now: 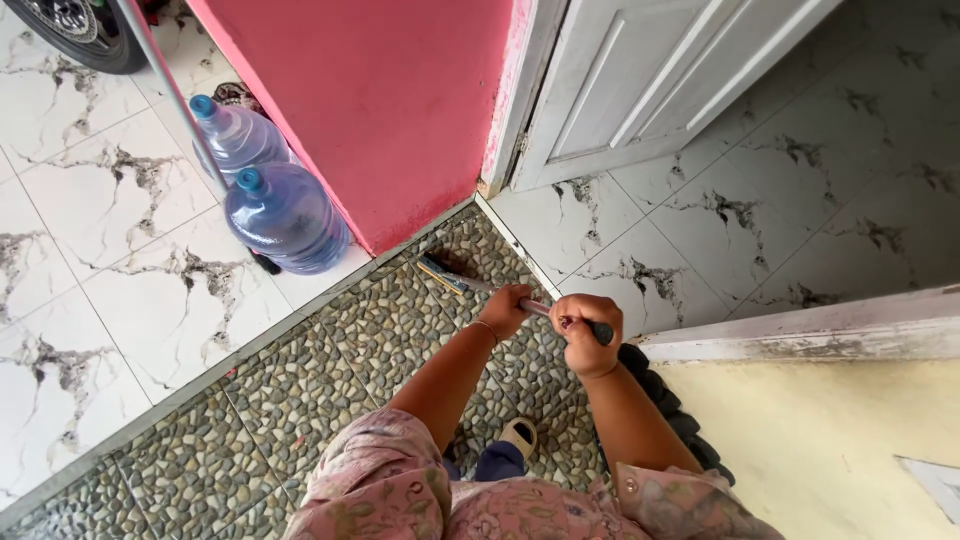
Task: The recorder is using a squeegee to push water across a tiled floor in a garage or outdoor entryway area.
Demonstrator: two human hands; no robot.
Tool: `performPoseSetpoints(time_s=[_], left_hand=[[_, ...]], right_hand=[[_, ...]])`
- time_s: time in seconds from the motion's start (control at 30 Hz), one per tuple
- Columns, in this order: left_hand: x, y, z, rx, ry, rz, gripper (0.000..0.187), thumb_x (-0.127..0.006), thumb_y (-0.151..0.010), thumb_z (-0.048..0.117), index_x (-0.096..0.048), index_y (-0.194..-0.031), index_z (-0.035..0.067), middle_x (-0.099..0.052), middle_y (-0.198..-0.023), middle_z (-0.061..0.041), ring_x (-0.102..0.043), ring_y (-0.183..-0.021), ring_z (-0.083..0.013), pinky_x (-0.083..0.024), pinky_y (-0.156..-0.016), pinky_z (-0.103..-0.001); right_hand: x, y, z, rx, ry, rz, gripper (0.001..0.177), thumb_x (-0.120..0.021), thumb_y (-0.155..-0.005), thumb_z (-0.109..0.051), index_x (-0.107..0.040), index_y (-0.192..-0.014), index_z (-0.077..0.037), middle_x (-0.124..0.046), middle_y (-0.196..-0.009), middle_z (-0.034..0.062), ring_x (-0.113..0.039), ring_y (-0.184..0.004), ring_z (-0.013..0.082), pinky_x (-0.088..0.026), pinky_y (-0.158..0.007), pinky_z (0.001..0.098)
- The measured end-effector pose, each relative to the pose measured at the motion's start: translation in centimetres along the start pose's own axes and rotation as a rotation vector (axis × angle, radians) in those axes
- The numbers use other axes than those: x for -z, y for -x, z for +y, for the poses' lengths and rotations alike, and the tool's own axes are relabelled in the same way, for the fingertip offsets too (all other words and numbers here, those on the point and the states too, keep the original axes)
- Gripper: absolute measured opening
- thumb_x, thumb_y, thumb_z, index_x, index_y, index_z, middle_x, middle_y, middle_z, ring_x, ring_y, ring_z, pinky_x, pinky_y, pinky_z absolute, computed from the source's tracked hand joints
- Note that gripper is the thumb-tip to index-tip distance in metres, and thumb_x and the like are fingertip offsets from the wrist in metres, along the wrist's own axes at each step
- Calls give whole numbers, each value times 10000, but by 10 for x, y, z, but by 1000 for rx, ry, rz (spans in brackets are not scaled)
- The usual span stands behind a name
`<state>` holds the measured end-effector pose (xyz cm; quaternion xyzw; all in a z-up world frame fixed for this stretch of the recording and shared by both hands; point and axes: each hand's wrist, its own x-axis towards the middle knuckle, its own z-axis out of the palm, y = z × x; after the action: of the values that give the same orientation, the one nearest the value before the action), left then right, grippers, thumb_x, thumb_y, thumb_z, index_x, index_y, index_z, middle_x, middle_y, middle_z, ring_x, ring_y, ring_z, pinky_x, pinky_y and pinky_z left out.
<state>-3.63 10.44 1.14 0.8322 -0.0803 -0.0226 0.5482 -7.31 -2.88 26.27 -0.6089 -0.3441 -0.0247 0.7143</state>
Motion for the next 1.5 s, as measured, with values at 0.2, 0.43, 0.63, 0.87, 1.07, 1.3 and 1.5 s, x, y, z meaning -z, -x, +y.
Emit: performPoseSetpoints(time_s=[0.2, 0.43, 0.63, 0.87, 1.07, 1.3, 1.5], left_hand=[[17, 4, 6, 46, 49, 0, 141, -714, -819, 14, -585, -855, 57, -632, -873, -127, -622, -853, -342, -487, -773, -432], [21, 7, 31, -46, 59, 151, 189, -759, -828, 42, -579, -874, 77, -644, -875, -103, -588, -962, -349, -484, -851, -458], [58, 1, 52, -207, 33, -101, 169, -702, -863, 13, -571, -944, 82, -625, -946, -104, -601, -962, -332, -489, -859, -441], [13, 31, -63, -30, 73, -155, 142, -682, -848, -27, -618, -929, 71, -702, -924, -121, -678, -856, -262, -536, -766, -389], [23, 38, -72, -95, 100, -42, 183, -640, -796, -84, -592, -884, 69, -643, -919, -132, -689, -910, -310, -554, -783, -414], [27, 26, -27, -47, -48, -44, 144, -737, -851, 47, -595, -830, 48, -661, -880, -152, -652, -908, -398, -524, -766, -496], [-12, 8, -80, -56, -80, -49, 56, -632, -819, 9, -618, -794, 57, -650, -940, -152, -659, -920, -403, -556, -789, -468]], right_hand=[[-8, 3, 6, -9, 43, -1, 258, -483, -884, -61, -335, -673, -54, -373, -579, 31, -331, -507, 111, -295, -496, 305], [-29, -10, -38, -210, 43, -26, 228, -471, -920, -11, -395, -705, -14, -464, -649, 60, -440, -602, 146, -397, -584, 323], [-58, -17, -46, -5, 247, 586, 94, -522, -946, -67, -437, -909, -54, -561, -823, 47, -573, -742, 138, -607, -841, 370], [-54, 77, 83, 126, 176, 83, 300, -572, -1039, -312, -615, -924, -38, -625, -739, 65, -569, -589, 152, -520, -579, 310], [-81, 68, 65, 104, 258, 207, 217, -548, -968, -167, -626, -937, 33, -606, -699, 97, -542, -565, 174, -478, -547, 331], [-70, 49, 56, -7, 22, 383, 124, -428, -857, 20, -486, -749, 39, -444, -610, 59, -346, -526, 134, -350, -540, 319], [-57, 80, 80, 25, 55, 350, 123, -445, -868, 44, -415, -754, 10, -444, -687, 87, -344, -611, 169, -349, -611, 330]])
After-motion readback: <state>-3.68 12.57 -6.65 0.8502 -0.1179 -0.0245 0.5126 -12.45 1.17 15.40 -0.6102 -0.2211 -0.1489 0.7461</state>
